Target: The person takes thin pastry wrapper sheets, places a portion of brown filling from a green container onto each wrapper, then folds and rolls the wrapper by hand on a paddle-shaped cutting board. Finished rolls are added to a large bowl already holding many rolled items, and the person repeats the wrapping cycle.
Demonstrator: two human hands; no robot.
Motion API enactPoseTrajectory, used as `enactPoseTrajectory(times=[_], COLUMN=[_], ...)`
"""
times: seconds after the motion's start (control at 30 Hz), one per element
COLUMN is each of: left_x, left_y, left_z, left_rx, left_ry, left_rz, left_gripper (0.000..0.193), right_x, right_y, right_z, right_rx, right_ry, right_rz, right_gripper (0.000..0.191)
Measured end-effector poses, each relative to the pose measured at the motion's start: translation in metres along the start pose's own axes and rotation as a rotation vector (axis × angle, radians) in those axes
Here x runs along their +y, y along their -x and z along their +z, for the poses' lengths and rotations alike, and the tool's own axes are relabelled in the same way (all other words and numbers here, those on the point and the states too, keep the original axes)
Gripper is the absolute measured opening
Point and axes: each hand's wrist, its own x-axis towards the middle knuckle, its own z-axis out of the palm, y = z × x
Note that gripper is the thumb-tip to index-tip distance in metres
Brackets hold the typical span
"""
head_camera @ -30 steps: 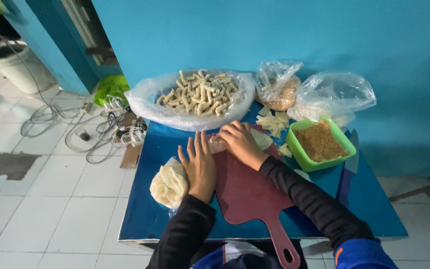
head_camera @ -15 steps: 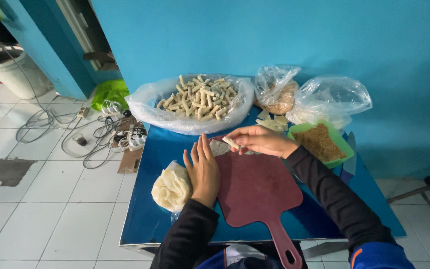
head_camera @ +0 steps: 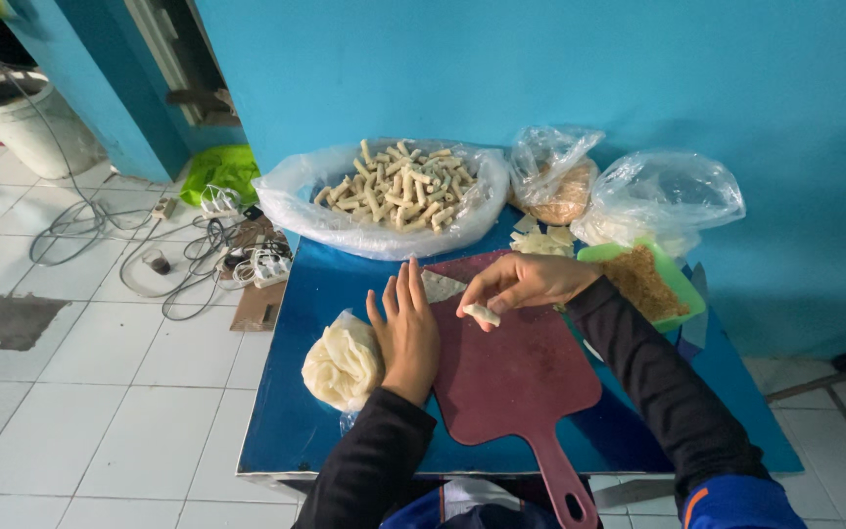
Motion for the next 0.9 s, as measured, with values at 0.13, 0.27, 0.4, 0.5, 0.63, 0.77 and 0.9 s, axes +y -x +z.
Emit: enactPoseTrajectory(times=[0.13, 0.27, 0.4, 0.5, 0.63, 0.77, 0.9], left_x=[0.001, 0.000, 0.002, 0.008, 0.024, 0.042, 0.050], left_y=[-0.001, 0.000, 0.003, 0.006, 0.008, -0.001, -0.013], left_z=[0.000, 0.001, 0.004, 0.007, 0.017, 0.031, 0.045], left_rx=[-0.010, -0.004, 0.069, 0.177, 0.049, 0.017, 0.052], left_ry=[-0.010, -0.054, -0.050, 0.083, 0.166, 0.154, 0.199], left_rz=[0.000, 0.022, 0.101, 0.203, 0.292, 0.367, 0.440], left_gripper=[0.079, 0.078, 0.066, 0.048, 0.039, 0.030, 0.026], right_x=[-0.022, -0.037, -0.026, -0.002, 0.027, 0.045, 0.037], right_y=[-0.017, -0.040, -0.007, 0.053, 0.121, 0.152, 0.164], right_z=[-0.002, -0.011, -0.014, -0.005, 0.001, 0.008, 0.014], right_rx=[0.169, 0.844, 1.302, 1.424, 1.289, 1.173, 1.027], right_ry=[0.199, 0.644, 1.592, 1.770, 1.744, 1.534, 1.388], right_rz=[0.095, -0.312, -0.399, -0.174, 0.434, 0.540, 0.762], right_gripper=[0.046, 0.051, 0.024, 0.013, 0.022, 0.013, 0.021])
